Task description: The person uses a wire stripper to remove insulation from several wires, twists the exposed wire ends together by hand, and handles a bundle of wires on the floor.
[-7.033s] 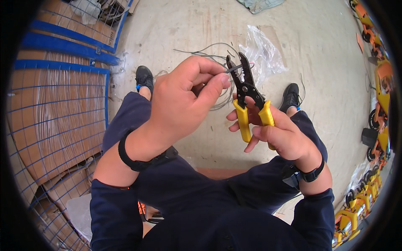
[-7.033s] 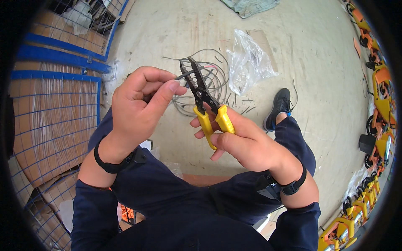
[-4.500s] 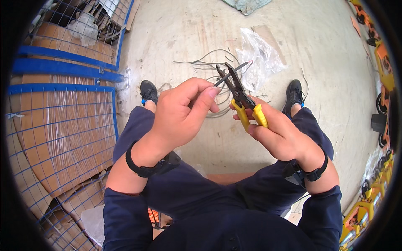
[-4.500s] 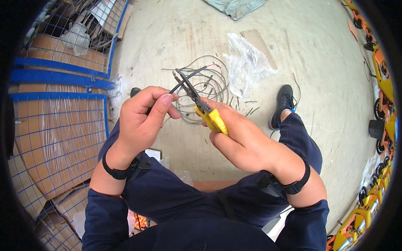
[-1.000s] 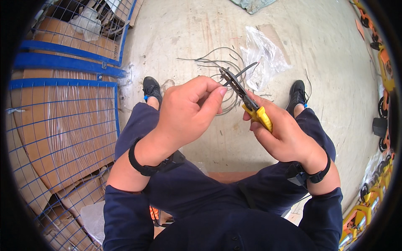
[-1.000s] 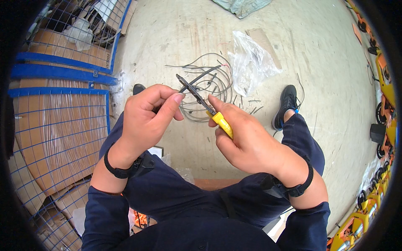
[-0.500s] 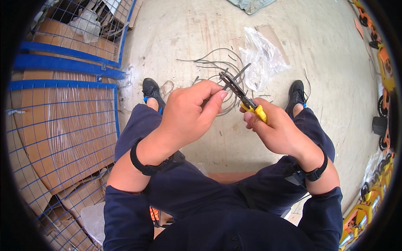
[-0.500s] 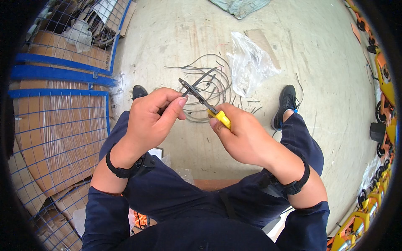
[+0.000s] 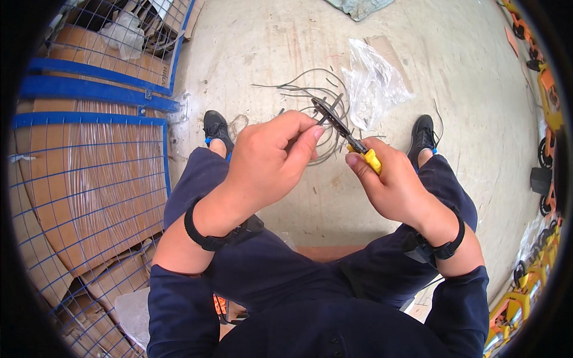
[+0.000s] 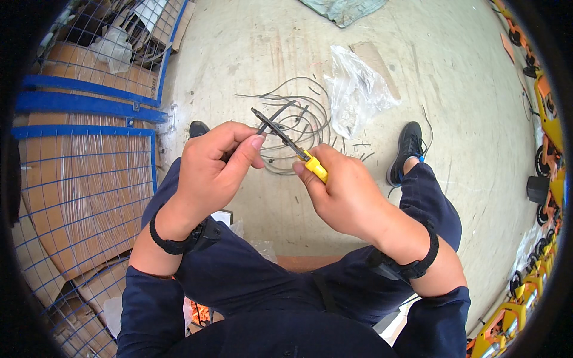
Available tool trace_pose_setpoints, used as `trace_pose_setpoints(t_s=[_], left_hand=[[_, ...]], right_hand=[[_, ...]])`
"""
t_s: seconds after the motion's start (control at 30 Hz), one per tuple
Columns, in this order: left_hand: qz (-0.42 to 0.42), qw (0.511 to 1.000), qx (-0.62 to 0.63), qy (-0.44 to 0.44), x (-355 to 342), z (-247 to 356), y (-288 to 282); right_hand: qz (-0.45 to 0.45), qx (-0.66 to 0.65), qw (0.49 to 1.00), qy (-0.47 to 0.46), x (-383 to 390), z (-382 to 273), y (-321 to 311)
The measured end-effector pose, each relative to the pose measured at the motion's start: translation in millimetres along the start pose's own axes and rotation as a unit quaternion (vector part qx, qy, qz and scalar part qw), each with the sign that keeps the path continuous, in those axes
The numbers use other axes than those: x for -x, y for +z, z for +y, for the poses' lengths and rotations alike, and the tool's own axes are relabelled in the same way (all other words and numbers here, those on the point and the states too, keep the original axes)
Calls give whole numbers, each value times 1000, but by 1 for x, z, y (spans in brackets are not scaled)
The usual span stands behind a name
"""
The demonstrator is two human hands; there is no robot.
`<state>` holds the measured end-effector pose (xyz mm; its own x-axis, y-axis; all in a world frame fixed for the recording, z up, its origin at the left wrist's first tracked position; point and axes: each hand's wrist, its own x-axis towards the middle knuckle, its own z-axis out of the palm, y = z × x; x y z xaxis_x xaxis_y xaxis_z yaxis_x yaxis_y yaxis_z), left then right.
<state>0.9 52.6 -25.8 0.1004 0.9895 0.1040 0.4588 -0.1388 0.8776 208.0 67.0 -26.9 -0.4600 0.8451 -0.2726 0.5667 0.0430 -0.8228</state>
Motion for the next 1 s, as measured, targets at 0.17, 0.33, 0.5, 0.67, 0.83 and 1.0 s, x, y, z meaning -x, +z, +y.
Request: trace_pose_setpoints(t_s=[0.17,0.33,0.5,0.67,0.83,1.0], left_hand=[[3,1000,7,-14,1,3,-4],[17,1000,-15,16,3,-5,1],[11,996,-73,54,3,-5,2],[13,995,-72,71,4,-4,5],[20,995,-65,76,4,-4,10],[19,992,-87,86,4,-3,12]], right_hand=[[1,18,1000,-16,-1,-1,2],[-14,2,999,-45,-1,6,8],[-48,9,995,-83,2,9,4],[-61,98,990,-83,5,-1,-5],[-71,89,991,-76,8,3,-5],[-76,107,989,-65,7,6,-6]])
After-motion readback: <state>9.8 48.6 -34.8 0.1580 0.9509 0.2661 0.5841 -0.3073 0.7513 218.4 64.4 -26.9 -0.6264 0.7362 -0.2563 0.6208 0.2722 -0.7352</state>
